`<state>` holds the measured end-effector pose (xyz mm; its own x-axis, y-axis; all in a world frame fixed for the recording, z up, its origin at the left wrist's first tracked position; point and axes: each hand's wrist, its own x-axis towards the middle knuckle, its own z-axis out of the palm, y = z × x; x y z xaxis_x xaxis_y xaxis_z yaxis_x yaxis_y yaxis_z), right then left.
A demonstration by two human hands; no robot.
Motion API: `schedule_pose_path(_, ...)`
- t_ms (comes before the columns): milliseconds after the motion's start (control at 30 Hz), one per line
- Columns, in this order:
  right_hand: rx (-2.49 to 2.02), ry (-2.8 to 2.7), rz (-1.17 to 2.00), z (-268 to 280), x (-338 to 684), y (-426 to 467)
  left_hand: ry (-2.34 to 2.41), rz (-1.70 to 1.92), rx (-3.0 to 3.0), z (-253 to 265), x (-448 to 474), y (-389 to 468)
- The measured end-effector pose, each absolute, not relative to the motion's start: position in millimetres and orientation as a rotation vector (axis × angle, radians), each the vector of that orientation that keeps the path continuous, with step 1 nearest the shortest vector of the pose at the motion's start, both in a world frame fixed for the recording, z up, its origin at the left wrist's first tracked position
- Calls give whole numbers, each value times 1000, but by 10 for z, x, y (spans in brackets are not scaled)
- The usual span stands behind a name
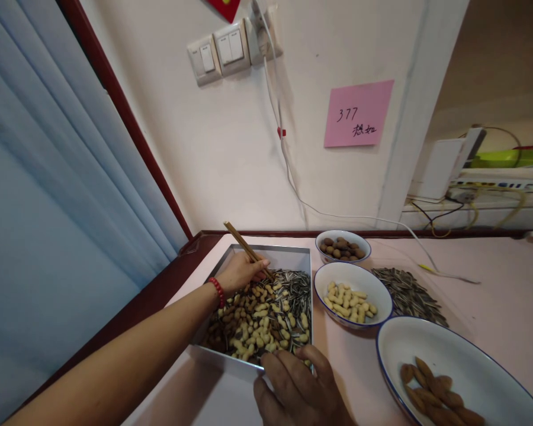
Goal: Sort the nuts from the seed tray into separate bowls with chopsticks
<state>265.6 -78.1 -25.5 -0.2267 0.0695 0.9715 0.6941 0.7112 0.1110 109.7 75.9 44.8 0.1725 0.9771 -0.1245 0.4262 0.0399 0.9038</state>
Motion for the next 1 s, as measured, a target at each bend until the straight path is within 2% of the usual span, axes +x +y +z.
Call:
schedule_pose_path(500,-630,-1730,-631,-287,2644,-793,1195,840,1431,538,1155,669)
schedule_pose_path(1000,-645,-1738,-603,-301,2643,-817,906,551,1980,559,1201,544)
